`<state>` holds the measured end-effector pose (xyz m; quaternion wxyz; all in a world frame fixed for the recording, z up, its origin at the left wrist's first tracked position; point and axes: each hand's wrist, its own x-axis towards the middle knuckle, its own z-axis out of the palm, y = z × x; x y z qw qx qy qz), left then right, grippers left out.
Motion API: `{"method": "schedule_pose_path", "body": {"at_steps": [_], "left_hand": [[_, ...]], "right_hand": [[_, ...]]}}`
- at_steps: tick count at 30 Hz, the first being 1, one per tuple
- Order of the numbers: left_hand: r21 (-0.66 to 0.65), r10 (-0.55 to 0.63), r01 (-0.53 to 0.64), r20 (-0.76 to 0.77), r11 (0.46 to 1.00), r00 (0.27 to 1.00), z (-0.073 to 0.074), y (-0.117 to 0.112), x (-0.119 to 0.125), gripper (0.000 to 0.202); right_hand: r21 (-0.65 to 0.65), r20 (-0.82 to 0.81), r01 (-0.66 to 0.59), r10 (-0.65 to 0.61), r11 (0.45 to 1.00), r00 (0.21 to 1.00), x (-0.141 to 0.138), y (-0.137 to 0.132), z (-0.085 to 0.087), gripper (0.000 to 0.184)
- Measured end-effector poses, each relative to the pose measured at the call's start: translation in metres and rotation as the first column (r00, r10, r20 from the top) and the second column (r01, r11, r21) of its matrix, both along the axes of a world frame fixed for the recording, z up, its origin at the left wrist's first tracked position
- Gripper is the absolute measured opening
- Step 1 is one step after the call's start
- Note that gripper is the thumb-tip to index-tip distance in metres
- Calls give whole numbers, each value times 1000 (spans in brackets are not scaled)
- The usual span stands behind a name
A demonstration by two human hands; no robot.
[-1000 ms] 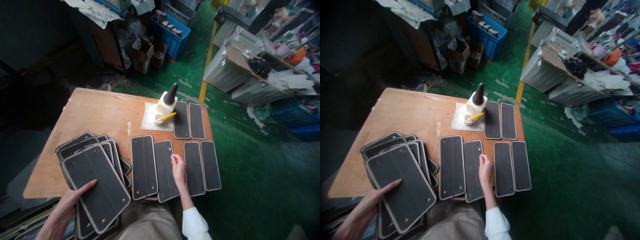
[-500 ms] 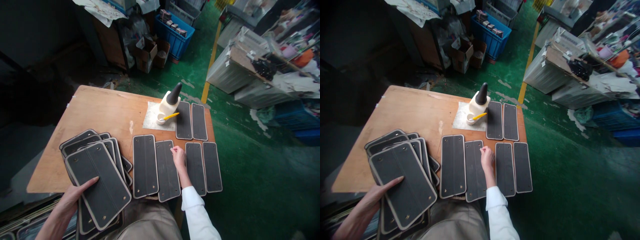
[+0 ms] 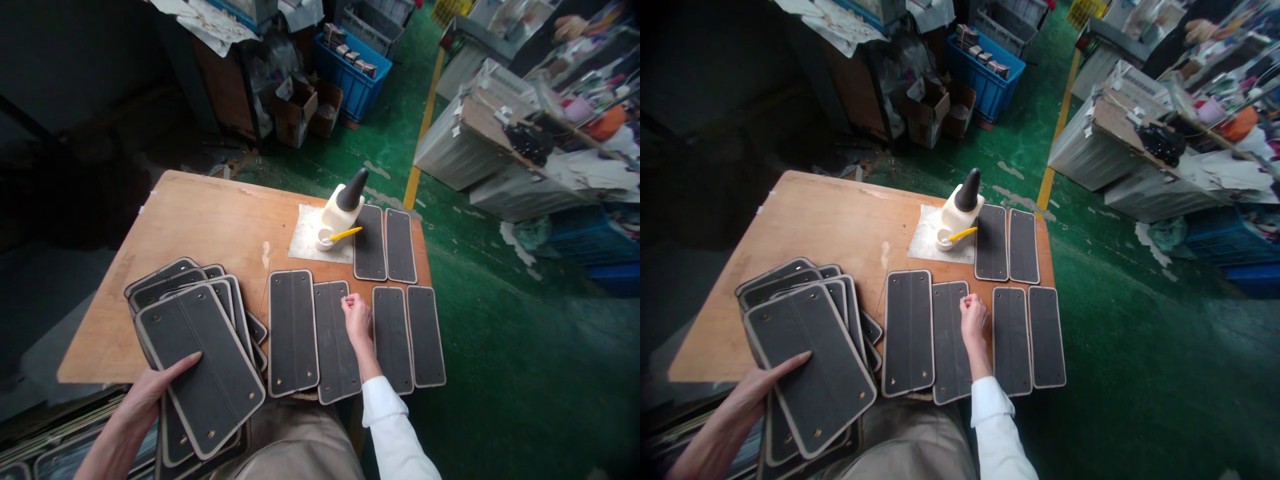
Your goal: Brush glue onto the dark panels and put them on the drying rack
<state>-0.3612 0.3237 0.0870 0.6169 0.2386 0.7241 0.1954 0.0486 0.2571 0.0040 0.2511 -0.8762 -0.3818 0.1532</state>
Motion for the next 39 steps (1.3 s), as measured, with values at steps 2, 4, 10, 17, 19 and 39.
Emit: {"method": "schedule_pose_path", "body": {"at_steps": [2, 4, 10, 17, 19, 39], "left_hand": [[-9, -5, 5, 9, 1000, 1000, 2, 0, 0, 62], [-20, -4, 4, 23, 1000, 1000, 2, 0, 0, 63], [-17, 21, -20, 32, 1000, 999, -4, 0, -3, 65], [-32, 5, -4, 18, 999, 1000, -12, -1, -9, 66], [-33, 4, -4, 18, 999, 1000, -13, -1, -10, 65], [-12, -1, 1, 17, 1000, 1000, -13, -2, -10, 69]], "right_hand": [[7, -4, -2, 2, 1000, 1000, 0, 2, 0, 8], [12, -9, -3, 3, 1000, 1000, 0, 3, 1, 8], [24, 0, -4, 4, 1000, 1000, 0, 4, 2, 9], [19, 43, 15, -15, 1000, 999, -1, 4, -2, 8], [32, 34, 4, -5, 999, 999, 0, 3, -3, 8], [143, -117, 118, -101, 983, 988, -1, -2, -13, 15]]}}
